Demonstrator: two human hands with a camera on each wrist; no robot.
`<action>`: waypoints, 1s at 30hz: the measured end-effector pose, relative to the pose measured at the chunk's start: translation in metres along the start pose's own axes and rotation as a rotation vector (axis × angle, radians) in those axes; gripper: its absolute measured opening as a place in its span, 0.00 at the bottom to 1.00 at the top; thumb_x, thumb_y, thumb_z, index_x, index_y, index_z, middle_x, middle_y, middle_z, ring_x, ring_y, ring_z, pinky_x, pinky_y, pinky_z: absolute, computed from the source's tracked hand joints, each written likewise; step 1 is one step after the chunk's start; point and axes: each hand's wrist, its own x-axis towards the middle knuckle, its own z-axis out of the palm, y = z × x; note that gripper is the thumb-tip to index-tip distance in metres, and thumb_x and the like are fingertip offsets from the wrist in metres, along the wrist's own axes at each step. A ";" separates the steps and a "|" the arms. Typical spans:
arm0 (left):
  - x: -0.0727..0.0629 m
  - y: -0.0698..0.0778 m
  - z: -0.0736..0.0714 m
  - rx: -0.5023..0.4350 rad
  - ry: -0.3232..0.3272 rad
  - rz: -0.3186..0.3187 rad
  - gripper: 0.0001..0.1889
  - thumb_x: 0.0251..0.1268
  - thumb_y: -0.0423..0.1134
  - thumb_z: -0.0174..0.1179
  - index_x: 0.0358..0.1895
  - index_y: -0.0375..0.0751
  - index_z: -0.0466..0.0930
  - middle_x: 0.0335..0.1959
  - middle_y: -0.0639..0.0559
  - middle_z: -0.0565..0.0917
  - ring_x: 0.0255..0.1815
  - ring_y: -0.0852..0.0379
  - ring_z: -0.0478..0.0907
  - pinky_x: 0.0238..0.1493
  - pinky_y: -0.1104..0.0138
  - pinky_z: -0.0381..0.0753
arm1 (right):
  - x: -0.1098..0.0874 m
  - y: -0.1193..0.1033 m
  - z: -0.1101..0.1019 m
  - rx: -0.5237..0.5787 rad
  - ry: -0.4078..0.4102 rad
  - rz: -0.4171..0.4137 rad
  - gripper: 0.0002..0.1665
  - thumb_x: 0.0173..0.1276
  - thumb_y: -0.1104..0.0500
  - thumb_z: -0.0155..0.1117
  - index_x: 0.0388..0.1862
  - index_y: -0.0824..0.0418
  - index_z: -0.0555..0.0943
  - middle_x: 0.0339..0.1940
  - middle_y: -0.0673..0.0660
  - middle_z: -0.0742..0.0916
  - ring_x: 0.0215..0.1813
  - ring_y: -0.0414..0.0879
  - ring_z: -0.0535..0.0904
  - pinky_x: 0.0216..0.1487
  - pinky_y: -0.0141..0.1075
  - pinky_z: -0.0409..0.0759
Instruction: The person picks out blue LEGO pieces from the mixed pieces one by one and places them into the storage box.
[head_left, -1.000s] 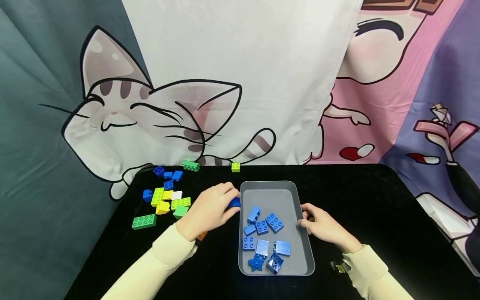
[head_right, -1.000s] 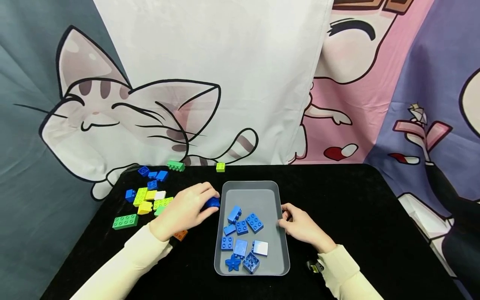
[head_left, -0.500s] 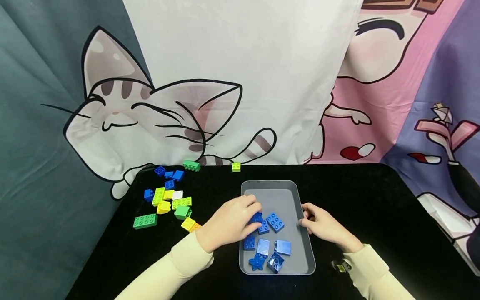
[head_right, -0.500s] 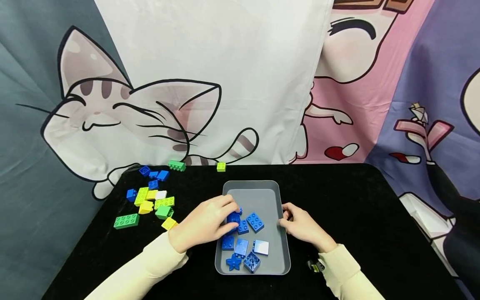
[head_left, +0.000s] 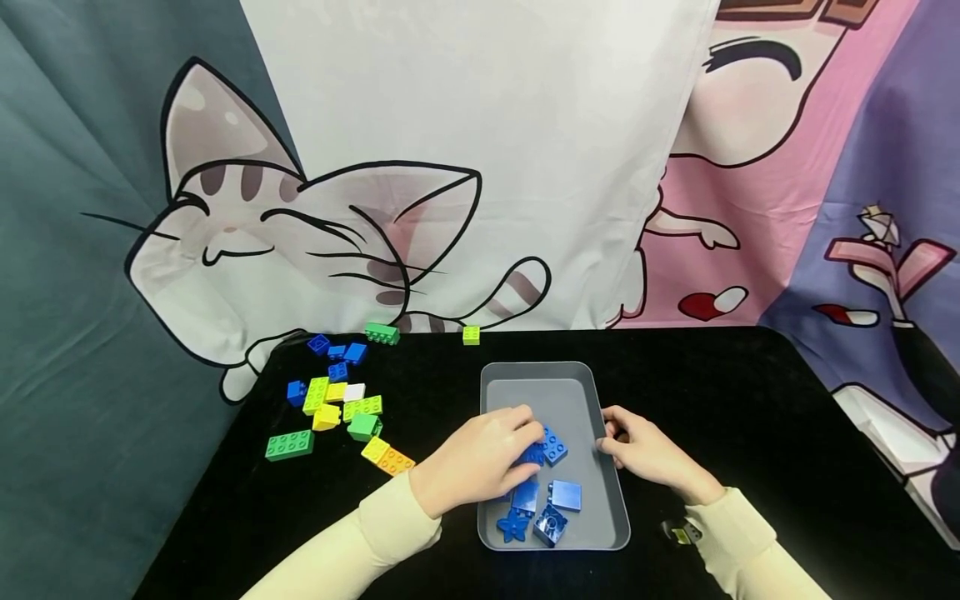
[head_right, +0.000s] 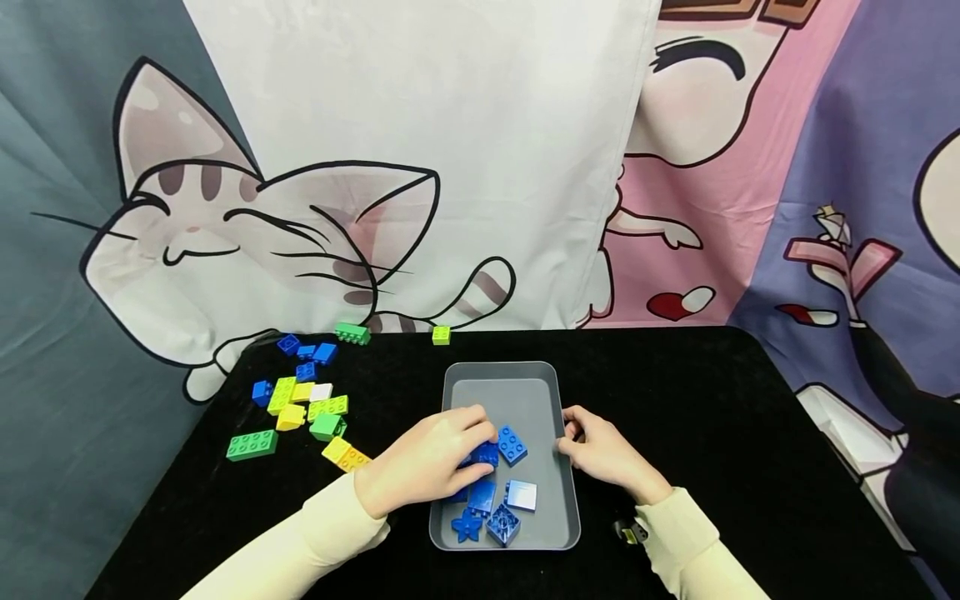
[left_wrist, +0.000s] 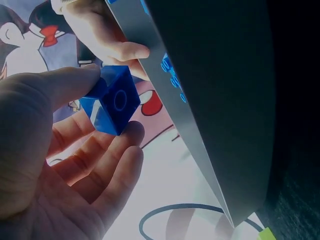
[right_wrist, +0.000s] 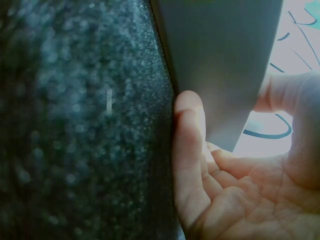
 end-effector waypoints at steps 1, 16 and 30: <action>0.000 0.000 0.000 -0.002 0.002 0.003 0.16 0.69 0.52 0.68 0.53 0.49 0.82 0.42 0.57 0.78 0.38 0.66 0.76 0.46 0.79 0.82 | 0.000 0.000 0.000 -0.001 0.000 0.000 0.18 0.72 0.62 0.64 0.57 0.65 0.77 0.34 0.54 0.75 0.25 0.40 0.76 0.26 0.32 0.75; -0.015 -0.007 -0.003 -0.031 -0.086 -0.139 0.53 0.61 0.82 0.48 0.83 0.53 0.57 0.86 0.51 0.52 0.85 0.48 0.55 0.82 0.43 0.56 | -0.001 -0.003 0.000 -0.012 0.004 0.008 0.18 0.72 0.63 0.63 0.58 0.66 0.76 0.34 0.54 0.75 0.26 0.40 0.76 0.26 0.32 0.75; -0.065 -0.060 -0.015 -0.013 -0.024 -0.336 0.53 0.60 0.75 0.61 0.82 0.47 0.60 0.85 0.45 0.55 0.83 0.41 0.60 0.81 0.40 0.57 | -0.003 -0.005 0.001 -0.002 0.003 0.016 0.16 0.72 0.63 0.63 0.57 0.66 0.76 0.34 0.54 0.75 0.26 0.40 0.76 0.26 0.32 0.74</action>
